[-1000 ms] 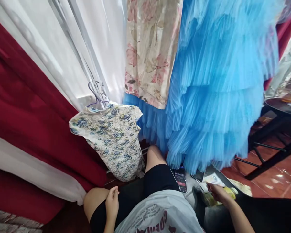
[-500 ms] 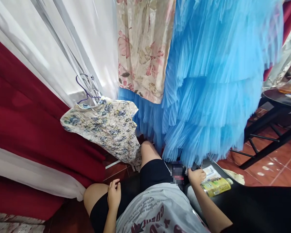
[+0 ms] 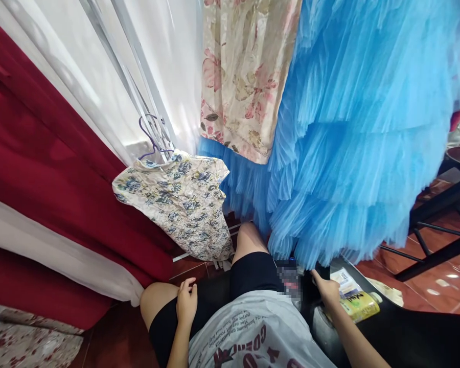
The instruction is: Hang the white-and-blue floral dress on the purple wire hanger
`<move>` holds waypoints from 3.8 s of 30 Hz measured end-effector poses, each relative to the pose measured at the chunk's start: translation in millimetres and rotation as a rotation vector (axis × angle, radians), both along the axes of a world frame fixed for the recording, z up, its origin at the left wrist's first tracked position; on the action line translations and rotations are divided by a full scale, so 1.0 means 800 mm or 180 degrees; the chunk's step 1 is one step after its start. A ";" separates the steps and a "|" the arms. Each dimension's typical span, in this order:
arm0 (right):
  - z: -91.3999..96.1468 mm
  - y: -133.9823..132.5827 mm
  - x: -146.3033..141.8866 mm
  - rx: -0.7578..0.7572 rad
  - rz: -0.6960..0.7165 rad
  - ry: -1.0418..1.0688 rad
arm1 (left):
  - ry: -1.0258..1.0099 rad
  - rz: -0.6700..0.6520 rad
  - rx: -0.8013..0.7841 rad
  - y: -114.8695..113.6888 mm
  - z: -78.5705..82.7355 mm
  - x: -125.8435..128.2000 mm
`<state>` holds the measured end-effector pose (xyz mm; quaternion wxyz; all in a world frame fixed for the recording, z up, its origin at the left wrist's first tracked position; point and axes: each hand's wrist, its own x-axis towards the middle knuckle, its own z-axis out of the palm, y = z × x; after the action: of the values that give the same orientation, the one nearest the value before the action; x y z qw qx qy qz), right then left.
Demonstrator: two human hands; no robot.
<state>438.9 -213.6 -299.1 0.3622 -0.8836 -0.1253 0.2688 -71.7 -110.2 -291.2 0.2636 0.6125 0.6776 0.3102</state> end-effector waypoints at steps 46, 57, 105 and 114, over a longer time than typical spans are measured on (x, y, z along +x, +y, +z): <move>0.229 0.040 -0.307 0.2022 0.3133 0.2991 | -0.4061 -0.0486 -0.0555 -0.064 0.255 0.147; 0.239 0.041 -0.308 0.1964 0.3020 0.2970 | -0.4064 -0.0375 -0.0605 -0.065 0.240 0.146; 0.220 0.065 -0.308 0.1920 0.3052 0.1699 | -0.2431 0.0160 -0.0115 -0.063 0.234 0.158; 0.219 0.073 -0.294 0.2136 0.2489 0.1569 | -0.2471 0.0275 -0.0059 -0.059 0.228 0.150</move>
<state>203.8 -155.1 -124.1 0.5151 -0.5194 -0.4333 0.5265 48.5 -157.1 -108.8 0.4926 0.4181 0.5554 0.5235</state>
